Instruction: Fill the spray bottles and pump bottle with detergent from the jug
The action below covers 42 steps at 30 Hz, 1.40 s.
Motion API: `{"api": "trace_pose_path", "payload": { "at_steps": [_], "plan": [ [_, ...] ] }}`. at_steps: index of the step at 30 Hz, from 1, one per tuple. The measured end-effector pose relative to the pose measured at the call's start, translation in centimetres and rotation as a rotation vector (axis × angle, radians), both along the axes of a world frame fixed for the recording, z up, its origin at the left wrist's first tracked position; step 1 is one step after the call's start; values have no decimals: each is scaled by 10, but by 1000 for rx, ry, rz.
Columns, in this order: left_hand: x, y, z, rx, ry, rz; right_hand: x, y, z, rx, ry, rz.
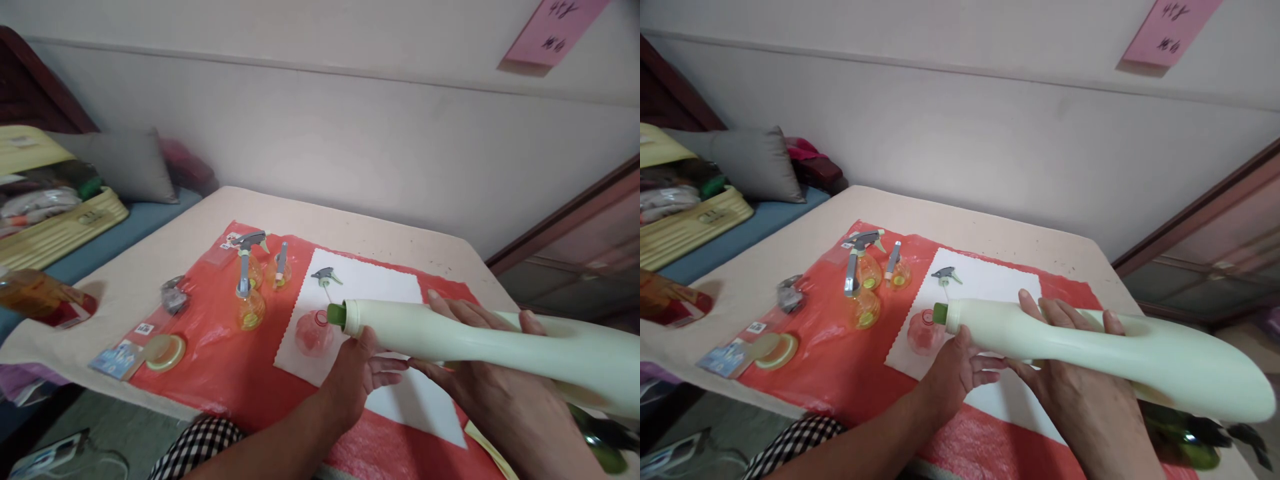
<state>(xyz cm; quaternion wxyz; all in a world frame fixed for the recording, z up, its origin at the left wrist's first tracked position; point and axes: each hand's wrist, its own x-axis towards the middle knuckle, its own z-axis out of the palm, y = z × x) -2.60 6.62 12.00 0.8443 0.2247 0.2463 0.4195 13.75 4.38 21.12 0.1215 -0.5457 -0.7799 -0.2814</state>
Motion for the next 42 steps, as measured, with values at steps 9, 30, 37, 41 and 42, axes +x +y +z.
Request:
{"api": "trace_pose_path", "payload": {
  "at_steps": [9, 30, 37, 41, 42],
  "plan": [
    [1, -3, 1, -12, -4, 9, 5, 1, 2, -25, -50, 30],
    [1, -4, 1, -10, -20, 7, -1, 0, 3, 2, -31, 15],
    [1, -2, -1, -13, -15, 1, -1, 0, 1, -12, -20, 0],
    [1, -2, 1, -26, -11, 7, 0, -2, 1, 2, -25, 9],
    [1, -3, 2, -29, -11, 8, 0, -2, 1, -2, -24, 11]
  ]
}}
